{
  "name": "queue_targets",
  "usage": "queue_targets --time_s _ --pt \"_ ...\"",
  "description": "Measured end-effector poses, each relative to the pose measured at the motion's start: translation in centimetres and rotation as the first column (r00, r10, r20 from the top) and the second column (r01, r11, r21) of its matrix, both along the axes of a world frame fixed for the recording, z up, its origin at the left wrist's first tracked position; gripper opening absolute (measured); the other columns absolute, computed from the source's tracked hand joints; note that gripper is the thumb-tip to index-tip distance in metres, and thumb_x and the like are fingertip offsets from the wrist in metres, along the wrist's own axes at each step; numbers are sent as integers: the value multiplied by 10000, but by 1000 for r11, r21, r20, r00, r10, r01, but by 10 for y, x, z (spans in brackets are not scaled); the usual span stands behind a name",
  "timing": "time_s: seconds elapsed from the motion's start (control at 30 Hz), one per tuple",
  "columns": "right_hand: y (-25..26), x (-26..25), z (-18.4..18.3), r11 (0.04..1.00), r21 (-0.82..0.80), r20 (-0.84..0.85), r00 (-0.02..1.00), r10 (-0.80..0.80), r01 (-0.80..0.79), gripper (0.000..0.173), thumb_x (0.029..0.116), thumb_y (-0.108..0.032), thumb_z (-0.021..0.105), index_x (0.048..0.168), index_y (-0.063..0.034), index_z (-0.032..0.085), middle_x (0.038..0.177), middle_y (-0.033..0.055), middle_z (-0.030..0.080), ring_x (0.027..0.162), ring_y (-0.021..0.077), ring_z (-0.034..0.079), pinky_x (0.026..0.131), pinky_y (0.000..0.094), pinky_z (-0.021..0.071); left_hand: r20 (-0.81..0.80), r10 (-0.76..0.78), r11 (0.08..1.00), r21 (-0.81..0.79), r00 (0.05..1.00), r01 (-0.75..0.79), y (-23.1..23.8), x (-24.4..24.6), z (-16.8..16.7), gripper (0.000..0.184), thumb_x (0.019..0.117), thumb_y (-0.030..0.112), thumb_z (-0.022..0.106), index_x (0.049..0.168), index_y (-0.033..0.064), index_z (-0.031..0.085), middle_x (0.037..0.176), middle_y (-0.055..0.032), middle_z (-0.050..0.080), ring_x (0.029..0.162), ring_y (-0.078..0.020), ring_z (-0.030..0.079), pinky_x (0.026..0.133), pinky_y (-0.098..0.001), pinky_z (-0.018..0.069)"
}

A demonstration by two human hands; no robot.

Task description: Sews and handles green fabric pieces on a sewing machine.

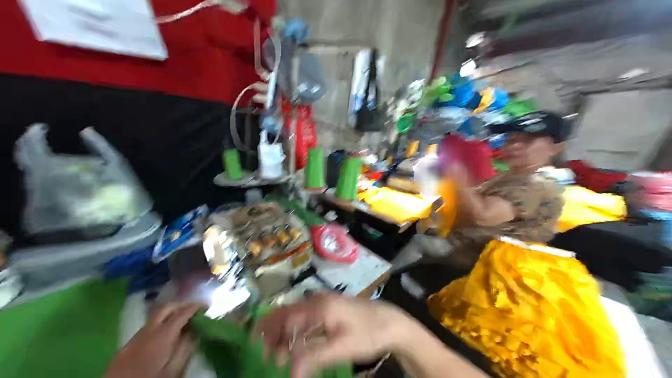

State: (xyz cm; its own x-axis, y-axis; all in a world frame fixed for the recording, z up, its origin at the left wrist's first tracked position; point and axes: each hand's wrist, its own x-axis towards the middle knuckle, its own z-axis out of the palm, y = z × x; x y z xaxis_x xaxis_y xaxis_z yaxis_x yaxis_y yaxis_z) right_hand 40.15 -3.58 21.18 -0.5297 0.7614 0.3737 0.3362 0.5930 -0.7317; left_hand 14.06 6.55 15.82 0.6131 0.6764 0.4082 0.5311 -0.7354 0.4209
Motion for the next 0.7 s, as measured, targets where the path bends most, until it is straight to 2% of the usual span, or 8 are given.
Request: queue_targets --time_s 0.03,0.13,0.2,0.33,0.43,0.5,0.6,0.7 --pt "19 -3 -4 996 -12 -15 996 -85 85 424 947 -119 661 1318 74 592 1193 153 682 1062 131 663 921 290 548 91 -33 998 -53 995 38 -1 3 -2 359 1001 42 445 1284 -7 660 1172 -241 656 882 -333 691 741 -513 584" --pt "75 -5 -24 997 -61 -86 995 -50 45 753 906 -216 682 1532 19 336 1402 125 570 1273 161 567 1053 339 489 277 -110 976 -150 954 157 -21 15 10 357 999 14 454 1245 105 696 1198 -36 678 1053 -123 654 910 -365 558" --pt "85 -15 -32 979 -140 -147 981 125 -145 774 891 -330 708 1497 -12 349 1240 -2 659 1103 23 630 946 238 536 355 -132 966 -165 925 201 -32 15 27 392 999 -23 423 1227 141 696 1183 40 674 967 -33 641 793 -237 551" --pt "78 -17 -35 929 -240 -153 956 251 -282 456 841 -253 805 1234 -74 660 1028 -74 745 927 -10 696 841 207 596 482 -223 902 -227 847 366 -36 -10 58 392 1002 -76 378 1146 100 698 1087 31 707 921 -45 670 794 -214 580" --pt "75 -4 -41 897 -313 -118 950 291 -313 402 808 -294 830 1154 -122 719 989 -87 762 901 -1 709 812 221 608 532 -358 819 -216 767 532 -31 -28 59 329 1020 37 398 1087 110 712 1146 3 642 985 -72 631 795 -202 562" --pt "72 0 -44 857 -398 -65 941 331 -329 391 797 -229 834 1141 -95 705 987 -81 761 913 -3 705 834 215 599 555 -342 822 -214 758 528 -36 -35 56 338 1010 103 358 953 134 690 1139 4 627 1005 -76 610 773 -188 538" --pt "66 1 -41 802 -561 106 943 315 -205 340 798 -29 797 1120 -35 689 966 -20 758 894 35 708 839 237 595 598 -333 884 -71 729 462 -36 -59 47 415 1076 243 356 790 179 650 1111 28 657 1160 -142 581 990 -291 482" --pt "65 10 -53 872 -468 193 946 262 -146 294 806 -63 800 1087 -21 722 935 0 749 863 38 694 799 244 582 616 -384 906 109 688 408 -15 -102 40 389 1062 230 395 744 203 617 1024 17 656 1123 -191 592 1019 -348 463"
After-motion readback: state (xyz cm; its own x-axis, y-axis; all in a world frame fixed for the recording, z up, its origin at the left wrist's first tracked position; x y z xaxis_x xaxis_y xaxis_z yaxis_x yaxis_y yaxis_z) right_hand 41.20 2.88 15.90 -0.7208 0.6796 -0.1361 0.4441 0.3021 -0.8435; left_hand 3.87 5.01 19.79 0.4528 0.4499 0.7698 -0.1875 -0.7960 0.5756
